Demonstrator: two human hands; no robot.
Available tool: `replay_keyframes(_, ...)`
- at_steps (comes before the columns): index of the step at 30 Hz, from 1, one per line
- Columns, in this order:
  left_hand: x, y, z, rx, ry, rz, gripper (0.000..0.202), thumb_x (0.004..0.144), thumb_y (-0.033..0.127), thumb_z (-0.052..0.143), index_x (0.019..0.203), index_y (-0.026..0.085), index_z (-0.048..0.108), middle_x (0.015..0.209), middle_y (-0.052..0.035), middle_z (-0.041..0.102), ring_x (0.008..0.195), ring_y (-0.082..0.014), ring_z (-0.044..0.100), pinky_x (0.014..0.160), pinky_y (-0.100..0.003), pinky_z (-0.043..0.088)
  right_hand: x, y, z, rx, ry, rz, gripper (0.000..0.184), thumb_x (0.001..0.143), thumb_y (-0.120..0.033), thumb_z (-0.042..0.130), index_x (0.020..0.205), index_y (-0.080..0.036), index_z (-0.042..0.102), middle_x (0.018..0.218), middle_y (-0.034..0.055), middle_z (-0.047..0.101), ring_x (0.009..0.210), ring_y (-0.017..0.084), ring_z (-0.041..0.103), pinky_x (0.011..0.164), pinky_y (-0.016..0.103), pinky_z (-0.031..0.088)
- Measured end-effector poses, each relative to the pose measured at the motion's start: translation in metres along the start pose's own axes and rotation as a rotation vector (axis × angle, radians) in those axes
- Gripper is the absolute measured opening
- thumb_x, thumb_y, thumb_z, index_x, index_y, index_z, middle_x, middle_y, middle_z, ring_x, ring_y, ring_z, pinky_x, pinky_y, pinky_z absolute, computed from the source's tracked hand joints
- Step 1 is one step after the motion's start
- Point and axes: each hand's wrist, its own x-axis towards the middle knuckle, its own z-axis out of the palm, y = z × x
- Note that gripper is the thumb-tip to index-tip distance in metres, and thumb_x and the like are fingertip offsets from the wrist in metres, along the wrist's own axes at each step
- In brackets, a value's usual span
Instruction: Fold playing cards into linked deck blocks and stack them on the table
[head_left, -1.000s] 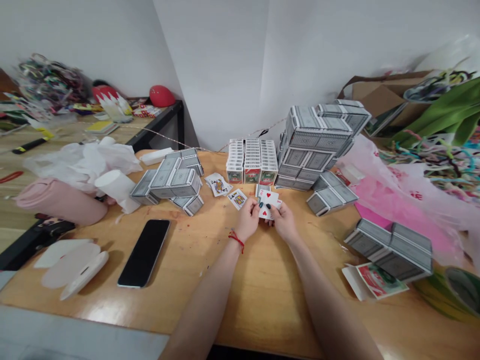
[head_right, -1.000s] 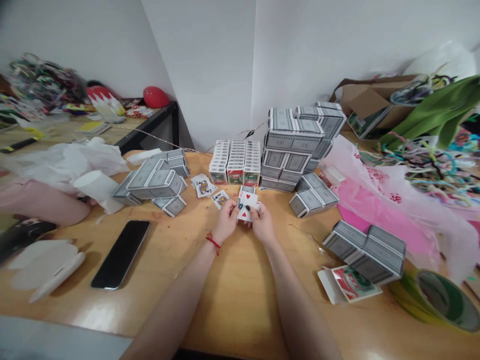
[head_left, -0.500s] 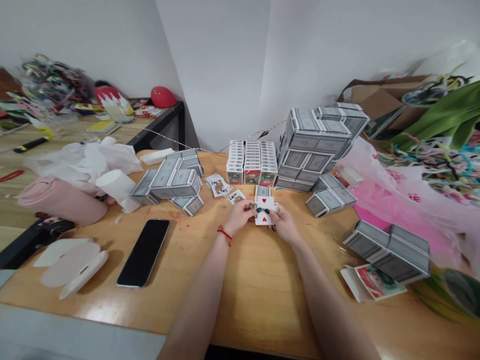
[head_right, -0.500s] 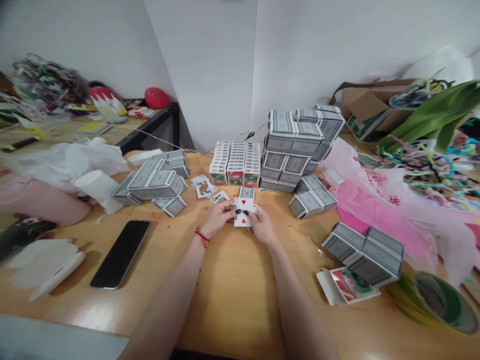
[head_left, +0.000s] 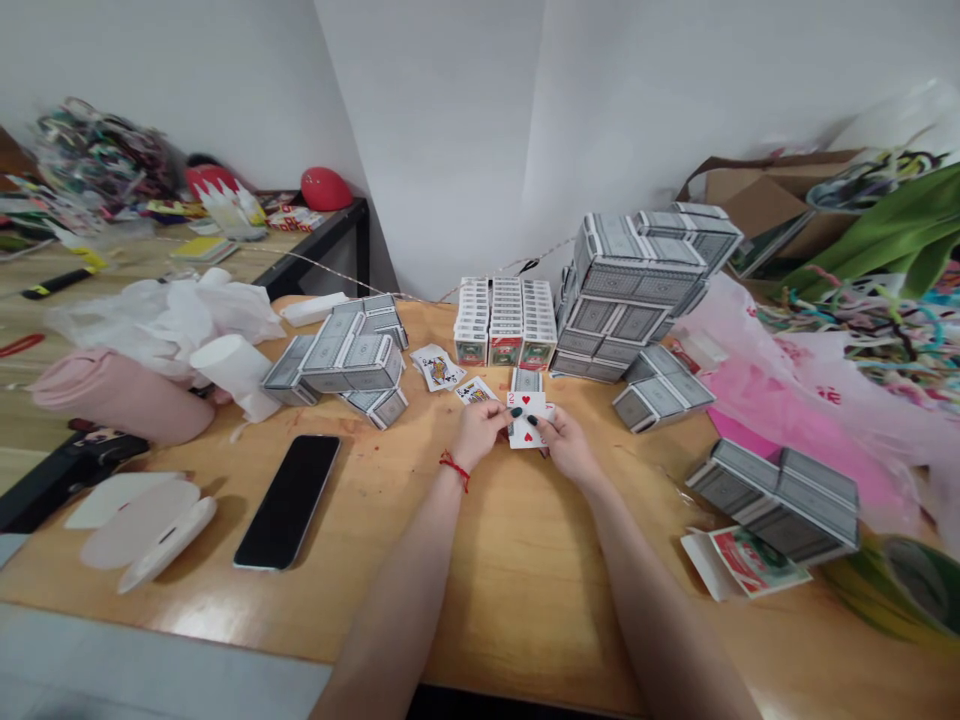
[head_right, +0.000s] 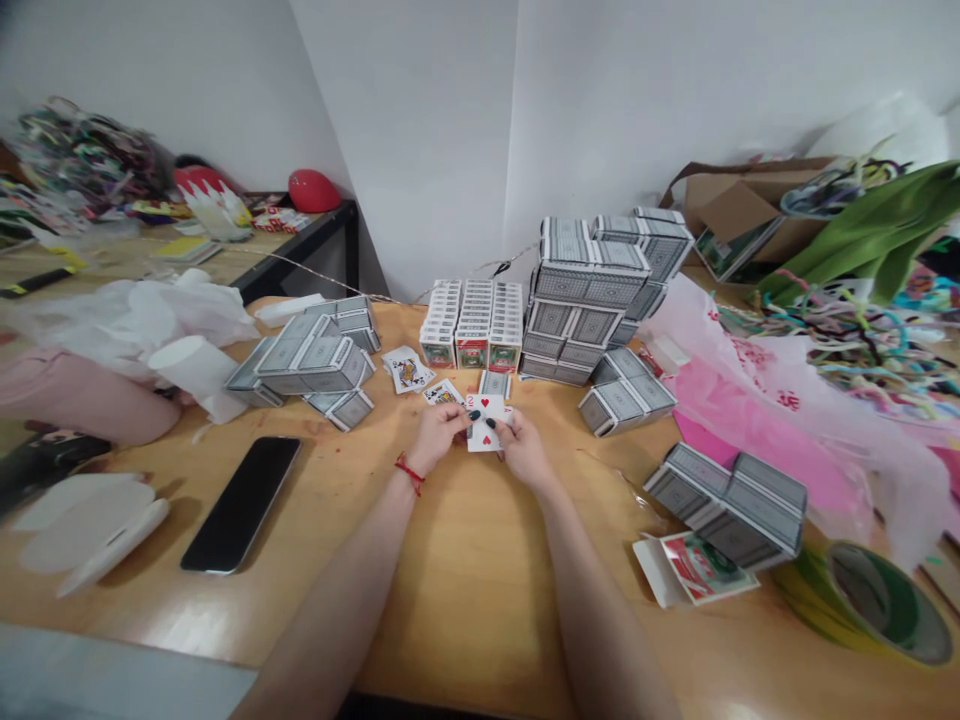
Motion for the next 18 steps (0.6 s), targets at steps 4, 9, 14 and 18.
replay_keyframes(4,0.0,-0.007,0.005,0.134,0.086,0.128,0.034,0.071,0.04,0.054,0.05,0.016,0.042,0.045,0.0047,0.041,0.044,-0.0074,0.039,0.044,-0.021,0.029,-0.001,-0.002,0.002,-0.014,-0.013,-0.009,0.025,0.07,-0.043,0.057,0.072,-0.02,0.048,0.048,-0.0066,0.047,0.036,0.007,0.036,0.034,0.019,0.028)
replay_keyframes(9,-0.004,-0.008,0.012,0.392,0.269,0.301,0.032,0.08,0.035,0.043,0.053,0.017,0.038,0.05,0.0036,0.038,0.05,-0.0082,0.034,0.048,-0.022,0.023,-0.002,-0.002,0.006,-0.026,-0.028,-0.042,0.025,0.071,-0.043,0.056,0.071,-0.02,0.047,0.047,-0.0069,0.044,0.037,0.007,0.035,0.035,0.02,0.028)
replay_keyframes(14,-0.002,-0.008,0.013,0.446,0.294,0.298,0.038,0.081,0.04,0.039,0.052,0.016,0.036,0.048,0.0037,0.036,0.048,-0.0079,0.033,0.047,-0.023,0.022,-0.004,-0.002,0.01,-0.047,0.027,-0.075,0.026,0.072,-0.044,0.055,0.073,-0.019,0.048,0.048,-0.0065,0.044,0.039,0.007,0.036,0.036,0.02,0.028)
replay_keyframes(18,0.001,-0.005,0.008,0.166,0.154,0.168,0.042,0.078,0.049,0.039,0.052,0.016,0.039,0.046,0.0039,0.039,0.044,-0.0073,0.037,0.044,-0.021,0.028,-0.003,-0.004,0.009,-0.043,0.102,-0.072,0.029,0.073,-0.047,0.054,0.069,-0.02,0.045,0.043,-0.0071,0.043,0.034,0.007,0.035,0.034,0.021,0.027)
